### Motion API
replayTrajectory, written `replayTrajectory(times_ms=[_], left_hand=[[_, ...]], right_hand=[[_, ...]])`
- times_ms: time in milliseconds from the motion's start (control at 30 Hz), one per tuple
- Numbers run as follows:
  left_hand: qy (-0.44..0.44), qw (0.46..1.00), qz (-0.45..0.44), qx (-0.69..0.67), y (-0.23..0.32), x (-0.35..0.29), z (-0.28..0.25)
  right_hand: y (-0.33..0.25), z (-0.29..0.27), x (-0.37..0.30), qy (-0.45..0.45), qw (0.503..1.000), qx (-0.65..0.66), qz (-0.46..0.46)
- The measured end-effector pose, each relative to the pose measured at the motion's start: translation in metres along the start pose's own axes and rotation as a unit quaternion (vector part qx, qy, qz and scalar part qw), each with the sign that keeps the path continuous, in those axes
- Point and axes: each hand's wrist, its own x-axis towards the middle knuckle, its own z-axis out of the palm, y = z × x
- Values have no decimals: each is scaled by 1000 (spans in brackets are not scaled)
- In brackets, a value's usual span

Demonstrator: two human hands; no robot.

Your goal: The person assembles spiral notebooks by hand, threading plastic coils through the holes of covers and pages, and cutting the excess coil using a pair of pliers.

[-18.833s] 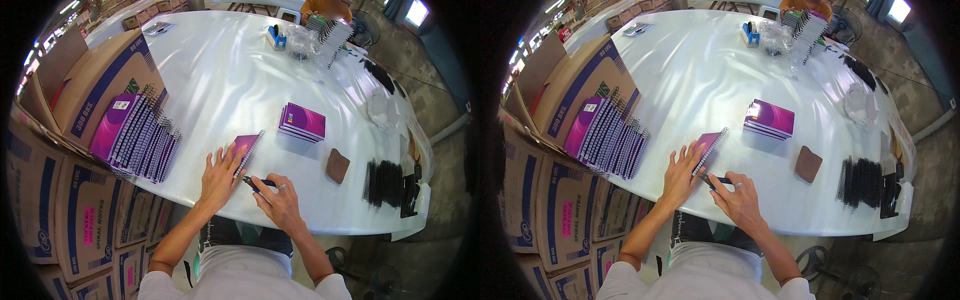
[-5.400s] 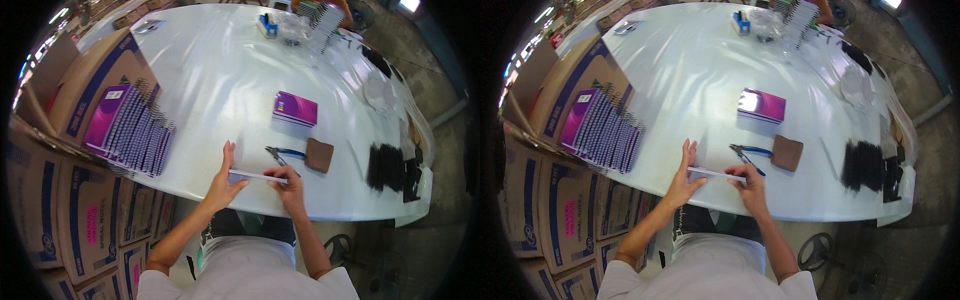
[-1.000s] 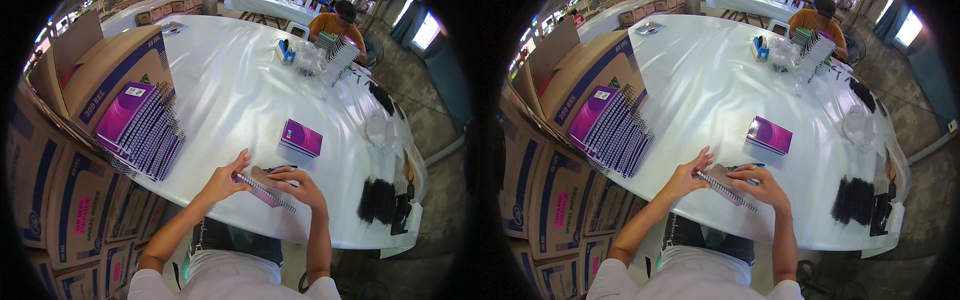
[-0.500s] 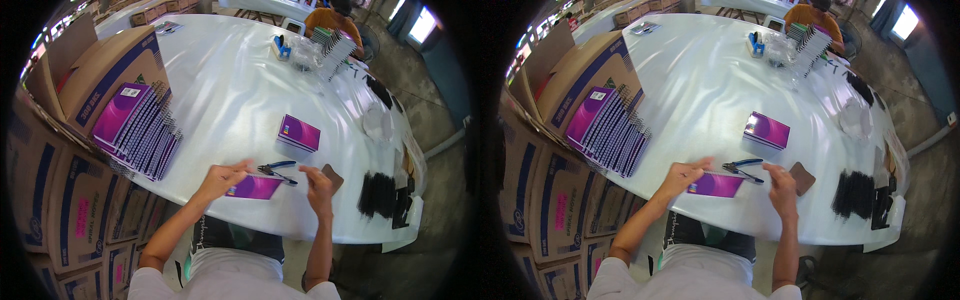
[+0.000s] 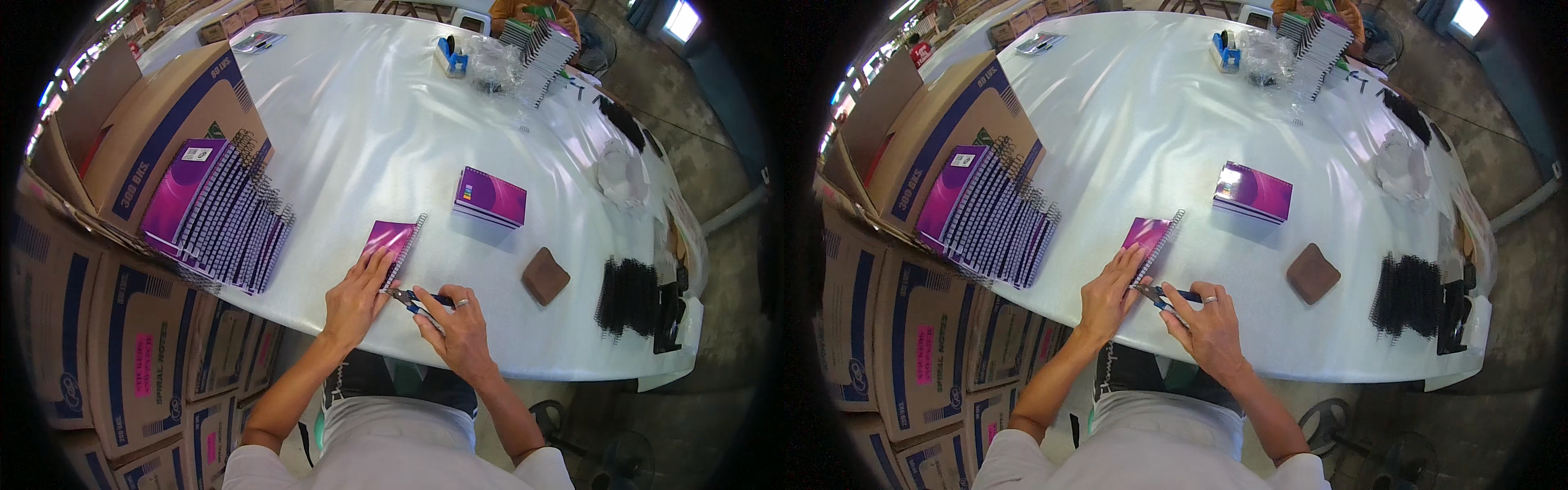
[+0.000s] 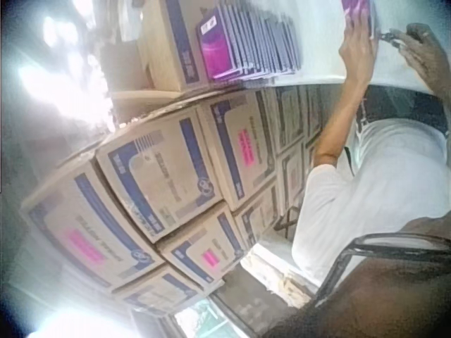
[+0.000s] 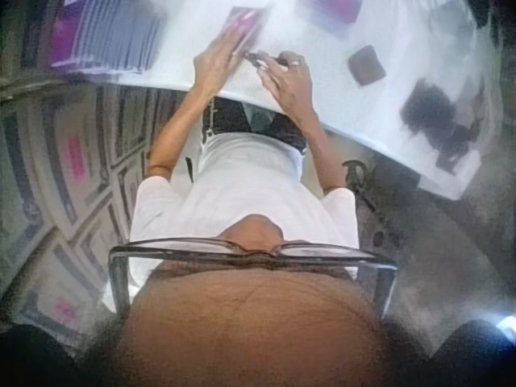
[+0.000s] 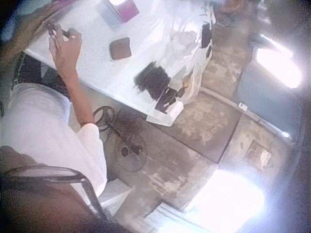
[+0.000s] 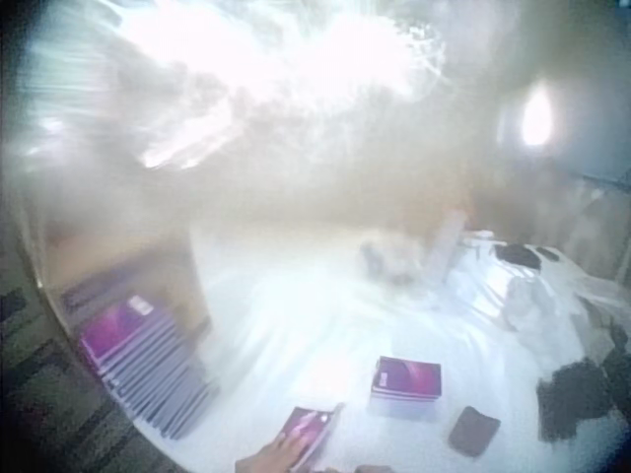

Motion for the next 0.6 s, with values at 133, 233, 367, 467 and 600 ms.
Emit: replayTrajectory(times_ms=[133,233,367,467,600], left_hand=[[3,1000,-7,-1,3,2,-1],[22,1000,3,10,2,4,1],[10,1000,7,16,6,7,-2],[-2,999,28,33,7,9,-10],[12,990,88,106,3,19,-30]], right_hand=[[-1,0,1,14,1000,-24,-5],[-1,-2,4,24,999,-32,-8],[1,-5,6,17,999,-40,-25],[4,-23,22,-288,815,339,372],[27,-33,45,-296,836,379,263]])
